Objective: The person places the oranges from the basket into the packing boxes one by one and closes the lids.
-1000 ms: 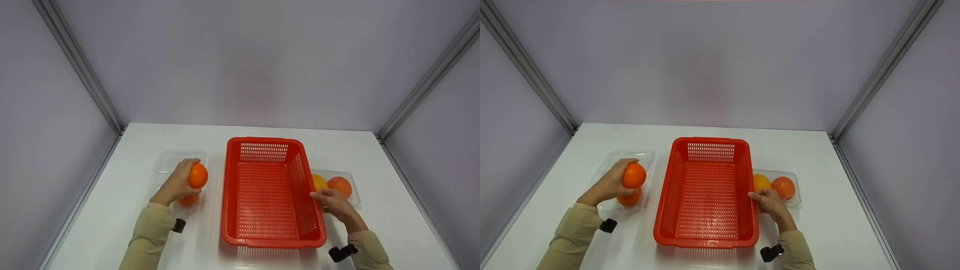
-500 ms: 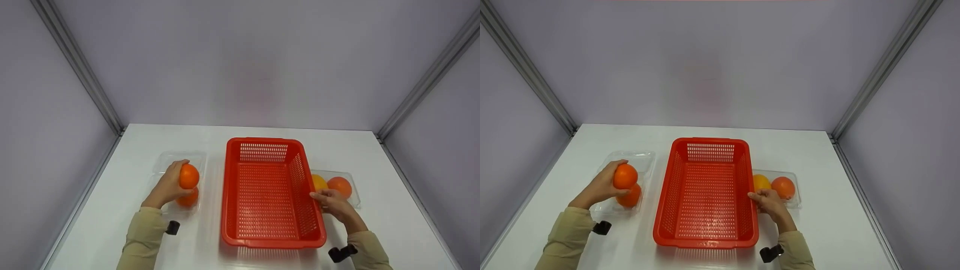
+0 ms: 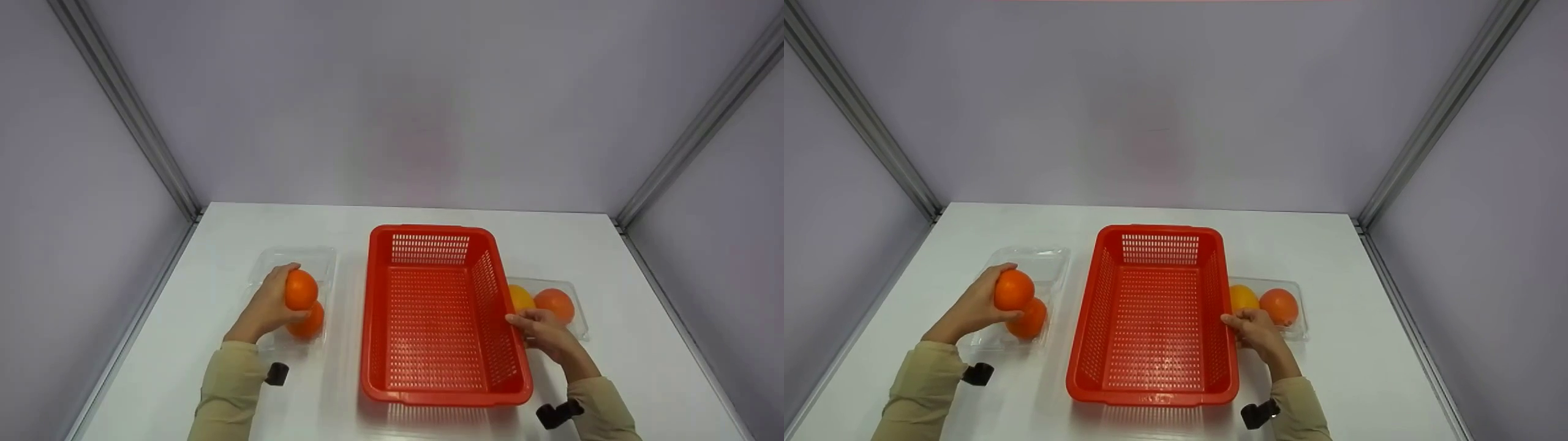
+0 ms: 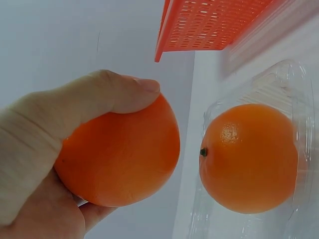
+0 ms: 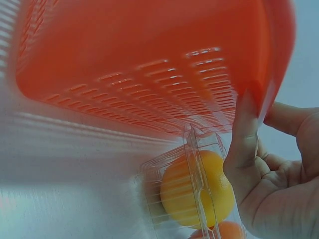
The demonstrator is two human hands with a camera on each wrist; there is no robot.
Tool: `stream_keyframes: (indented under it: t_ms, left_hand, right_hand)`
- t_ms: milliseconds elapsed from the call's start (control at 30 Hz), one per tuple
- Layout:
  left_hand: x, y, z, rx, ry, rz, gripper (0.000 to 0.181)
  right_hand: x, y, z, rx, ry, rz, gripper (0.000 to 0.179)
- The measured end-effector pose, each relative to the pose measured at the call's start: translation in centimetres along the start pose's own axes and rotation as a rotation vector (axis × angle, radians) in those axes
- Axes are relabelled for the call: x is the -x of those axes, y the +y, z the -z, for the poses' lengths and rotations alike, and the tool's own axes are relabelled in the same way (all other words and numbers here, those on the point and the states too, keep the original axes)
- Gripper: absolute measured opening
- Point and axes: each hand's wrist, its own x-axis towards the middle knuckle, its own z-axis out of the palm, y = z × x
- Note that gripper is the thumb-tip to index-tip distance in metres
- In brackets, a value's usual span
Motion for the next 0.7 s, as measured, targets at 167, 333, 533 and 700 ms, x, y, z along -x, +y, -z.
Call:
stream_keyframes:
  t_ms: [167,333,533,700]
  left_hand:
    - [0.1,-0.4,0.2,0.009,0.002,0.034,0.087]
    - [0.2,-0.9,0.3,0.001,-0.012,0.058,0.088]
    - [0.3,-1.1,0.3,0.009,-0.015,0.079,0.088]
    - [0.5,-1.5,0.5,0.019,-0.011,0.078,0.088]
  right_hand:
    - [0.0,-0.1,-0.1,0.006,0.004,0.001,0.029]
    - [0.0,-0.1,0.0,0.013,0.003,0.003,0.028]
    - [-0.1,0.0,0.0,0.01,0.007,-0.004,0.028]
    - [-0.1,0.1,0.0,0.01,0.006,-0.007,0.029]
